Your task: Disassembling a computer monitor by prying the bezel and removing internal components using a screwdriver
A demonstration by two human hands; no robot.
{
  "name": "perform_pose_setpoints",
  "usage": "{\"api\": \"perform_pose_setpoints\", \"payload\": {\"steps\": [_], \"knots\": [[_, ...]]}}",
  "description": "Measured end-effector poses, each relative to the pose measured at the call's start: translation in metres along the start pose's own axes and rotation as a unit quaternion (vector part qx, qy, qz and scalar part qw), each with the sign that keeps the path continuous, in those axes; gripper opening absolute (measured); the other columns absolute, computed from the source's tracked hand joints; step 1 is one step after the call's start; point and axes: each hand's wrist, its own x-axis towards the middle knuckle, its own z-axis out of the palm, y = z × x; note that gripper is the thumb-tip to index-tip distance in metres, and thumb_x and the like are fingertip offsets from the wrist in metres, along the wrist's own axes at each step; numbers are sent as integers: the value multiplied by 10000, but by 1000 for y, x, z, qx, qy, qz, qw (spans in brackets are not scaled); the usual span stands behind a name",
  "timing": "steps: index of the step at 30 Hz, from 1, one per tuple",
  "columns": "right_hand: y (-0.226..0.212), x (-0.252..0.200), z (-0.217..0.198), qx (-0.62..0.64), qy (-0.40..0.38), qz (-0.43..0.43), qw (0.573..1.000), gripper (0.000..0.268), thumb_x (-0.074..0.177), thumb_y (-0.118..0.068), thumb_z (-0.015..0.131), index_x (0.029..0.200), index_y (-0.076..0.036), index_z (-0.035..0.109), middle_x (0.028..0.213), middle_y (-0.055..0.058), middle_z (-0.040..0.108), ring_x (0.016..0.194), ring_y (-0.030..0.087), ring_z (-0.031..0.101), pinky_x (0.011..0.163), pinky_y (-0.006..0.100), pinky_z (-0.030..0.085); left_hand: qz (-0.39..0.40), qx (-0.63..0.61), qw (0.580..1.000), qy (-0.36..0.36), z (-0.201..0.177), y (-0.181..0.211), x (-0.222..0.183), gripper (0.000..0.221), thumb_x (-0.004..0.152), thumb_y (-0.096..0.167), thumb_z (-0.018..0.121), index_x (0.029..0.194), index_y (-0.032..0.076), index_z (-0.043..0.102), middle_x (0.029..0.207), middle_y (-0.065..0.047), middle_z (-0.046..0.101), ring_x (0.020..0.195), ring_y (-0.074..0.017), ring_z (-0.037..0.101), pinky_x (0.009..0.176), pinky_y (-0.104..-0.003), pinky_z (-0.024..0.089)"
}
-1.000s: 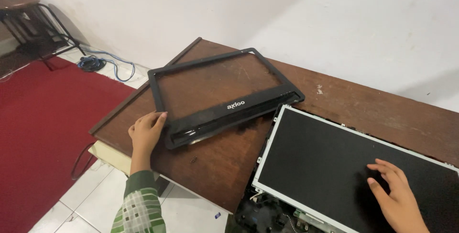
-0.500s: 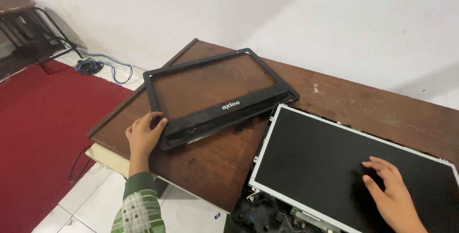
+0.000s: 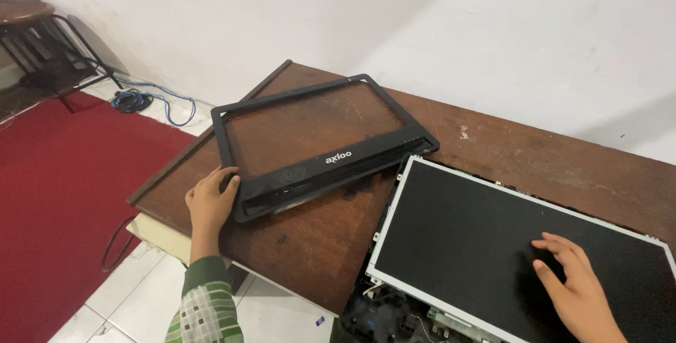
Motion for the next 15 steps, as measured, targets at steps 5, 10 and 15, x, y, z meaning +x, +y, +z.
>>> {"api": "perform_pose_setpoints", "payload": {"steps": [5,10,15], "knots": [[0,-1,0,7,-2,9,1000,335,954,-170,600,1270,-120,700,1494,46,566,1428,188,504,1180,395,355,6,-3,1000,11,5,-7,3,353,1006,423,495,1270,333,710,1537,-25,554,1349,-230,525,1117,-517,228],[13,1,3,0,8,-32,999,338,941,-161,611,1261,-103,706,1470,75,585,1416,199,520,1214,376,330,9,-26,998,52,13,-21,9,427,992,365,511,1391,273,632,1338,34,697,1188,-223,636,1107,-496,290],[17,2,5,-3,13,-49,999,347,938,-178,614,1268,-119,703,1450,78,585,1398,198,524,1213,374,331,-12,-54,997,55,7,-13,5,410,986,358,519,1360,238,638,1260,-34,723,1202,-264,631,1124,-509,283]]}}
